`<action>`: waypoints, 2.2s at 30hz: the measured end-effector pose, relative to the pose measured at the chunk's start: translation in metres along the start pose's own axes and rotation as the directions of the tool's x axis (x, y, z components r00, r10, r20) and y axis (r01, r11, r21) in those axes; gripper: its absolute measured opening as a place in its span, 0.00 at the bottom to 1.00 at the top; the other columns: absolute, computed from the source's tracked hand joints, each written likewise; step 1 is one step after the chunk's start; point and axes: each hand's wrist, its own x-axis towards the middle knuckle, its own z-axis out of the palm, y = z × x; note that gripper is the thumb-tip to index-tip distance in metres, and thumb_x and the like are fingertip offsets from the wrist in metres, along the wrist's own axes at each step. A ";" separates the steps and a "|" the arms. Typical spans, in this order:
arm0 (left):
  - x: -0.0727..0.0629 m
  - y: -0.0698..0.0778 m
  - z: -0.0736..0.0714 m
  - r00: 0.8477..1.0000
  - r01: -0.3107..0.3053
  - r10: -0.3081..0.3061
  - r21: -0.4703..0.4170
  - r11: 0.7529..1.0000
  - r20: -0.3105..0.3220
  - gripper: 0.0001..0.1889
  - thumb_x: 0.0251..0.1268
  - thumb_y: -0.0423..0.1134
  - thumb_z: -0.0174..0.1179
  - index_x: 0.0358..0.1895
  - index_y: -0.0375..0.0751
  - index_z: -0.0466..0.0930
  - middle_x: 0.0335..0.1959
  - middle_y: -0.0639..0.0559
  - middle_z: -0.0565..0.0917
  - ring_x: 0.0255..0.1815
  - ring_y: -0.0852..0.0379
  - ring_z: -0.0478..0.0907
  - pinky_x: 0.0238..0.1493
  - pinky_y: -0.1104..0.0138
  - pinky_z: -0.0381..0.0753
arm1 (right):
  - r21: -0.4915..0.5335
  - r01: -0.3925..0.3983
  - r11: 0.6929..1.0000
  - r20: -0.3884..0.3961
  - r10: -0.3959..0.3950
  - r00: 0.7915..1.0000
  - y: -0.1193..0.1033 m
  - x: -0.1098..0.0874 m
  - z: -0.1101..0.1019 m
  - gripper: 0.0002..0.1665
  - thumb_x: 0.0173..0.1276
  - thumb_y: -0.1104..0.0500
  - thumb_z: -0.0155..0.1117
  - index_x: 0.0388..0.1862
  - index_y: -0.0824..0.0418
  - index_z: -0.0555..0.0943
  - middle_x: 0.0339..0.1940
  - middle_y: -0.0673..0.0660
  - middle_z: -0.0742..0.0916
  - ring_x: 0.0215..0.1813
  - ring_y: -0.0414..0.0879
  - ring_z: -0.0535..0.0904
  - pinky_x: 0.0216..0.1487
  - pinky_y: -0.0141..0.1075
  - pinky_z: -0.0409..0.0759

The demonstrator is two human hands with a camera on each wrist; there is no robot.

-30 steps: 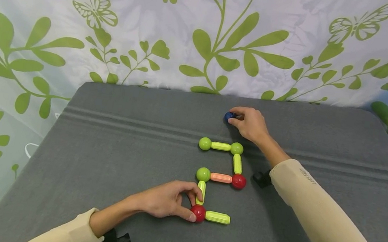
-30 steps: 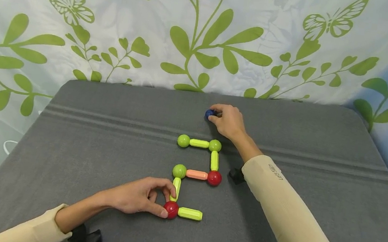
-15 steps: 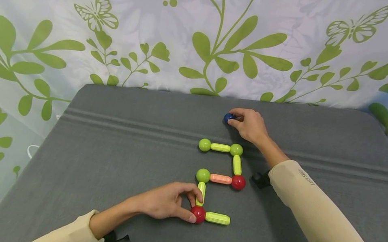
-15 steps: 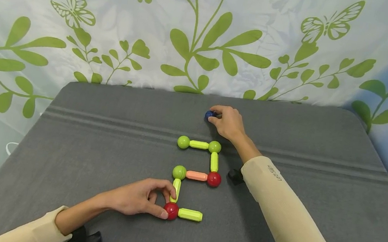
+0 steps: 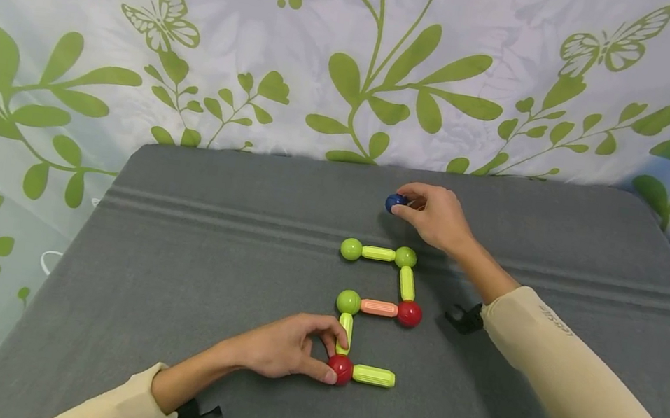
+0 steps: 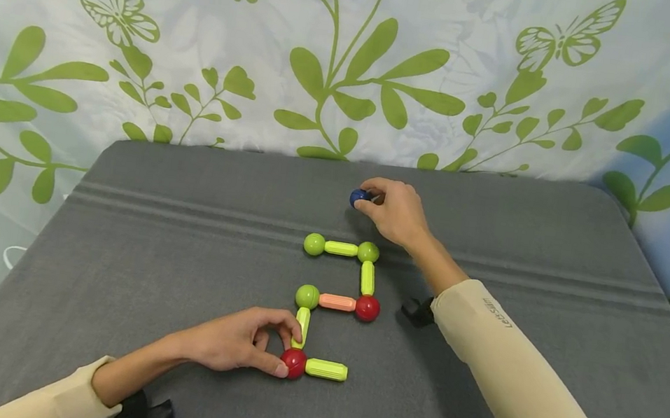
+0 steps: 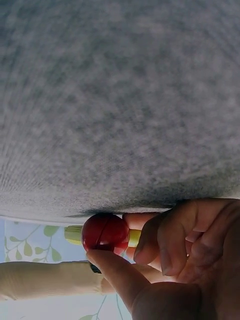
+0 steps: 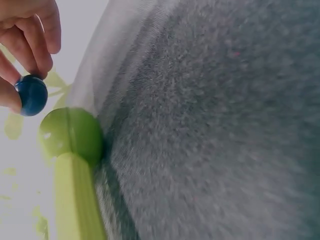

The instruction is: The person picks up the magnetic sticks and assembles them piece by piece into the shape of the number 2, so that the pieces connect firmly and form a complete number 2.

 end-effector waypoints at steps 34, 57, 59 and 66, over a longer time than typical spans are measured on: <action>0.001 0.000 0.001 1.000 0.013 -0.014 -0.011 1.000 -0.022 0.16 0.60 0.33 0.71 0.50 0.43 0.78 0.38 0.52 0.80 0.12 0.63 0.60 0.17 0.73 0.64 | 0.043 0.232 0.972 -0.004 -0.232 0.973 -0.021 -0.131 -0.001 0.14 0.62 0.58 0.75 0.47 0.53 0.85 0.41 0.43 0.86 0.41 0.37 0.80 0.41 0.46 0.80; -0.001 0.000 -0.001 1.000 0.008 -0.008 0.006 1.000 -0.003 0.17 0.61 0.32 0.69 0.52 0.42 0.77 0.40 0.54 0.80 0.13 0.64 0.61 0.18 0.74 0.64 | 0.141 0.145 0.979 0.115 -0.161 0.980 -0.016 -0.160 0.005 0.13 0.63 0.52 0.74 0.47 0.48 0.84 0.36 0.37 0.84 0.38 0.36 0.80 0.39 0.38 0.80; -0.001 0.000 -0.001 1.000 0.004 -0.004 0.007 1.000 -0.003 0.17 0.61 0.32 0.69 0.52 0.42 0.77 0.40 0.54 0.80 0.13 0.64 0.61 0.18 0.74 0.64 | 0.156 0.142 0.978 0.136 -0.164 0.977 -0.015 -0.163 0.005 0.13 0.64 0.51 0.73 0.46 0.47 0.84 0.35 0.37 0.84 0.38 0.36 0.80 0.40 0.38 0.79; -0.001 0.000 -0.001 1.000 0.000 0.000 0.005 1.000 -0.003 0.17 0.61 0.33 0.70 0.52 0.42 0.77 0.40 0.54 0.80 0.14 0.64 0.61 0.18 0.74 0.64 | 0.184 0.111 0.977 0.235 -0.153 0.960 -0.013 -0.172 0.004 0.13 0.65 0.47 0.71 0.46 0.49 0.83 0.37 0.38 0.85 0.39 0.37 0.80 0.41 0.37 0.80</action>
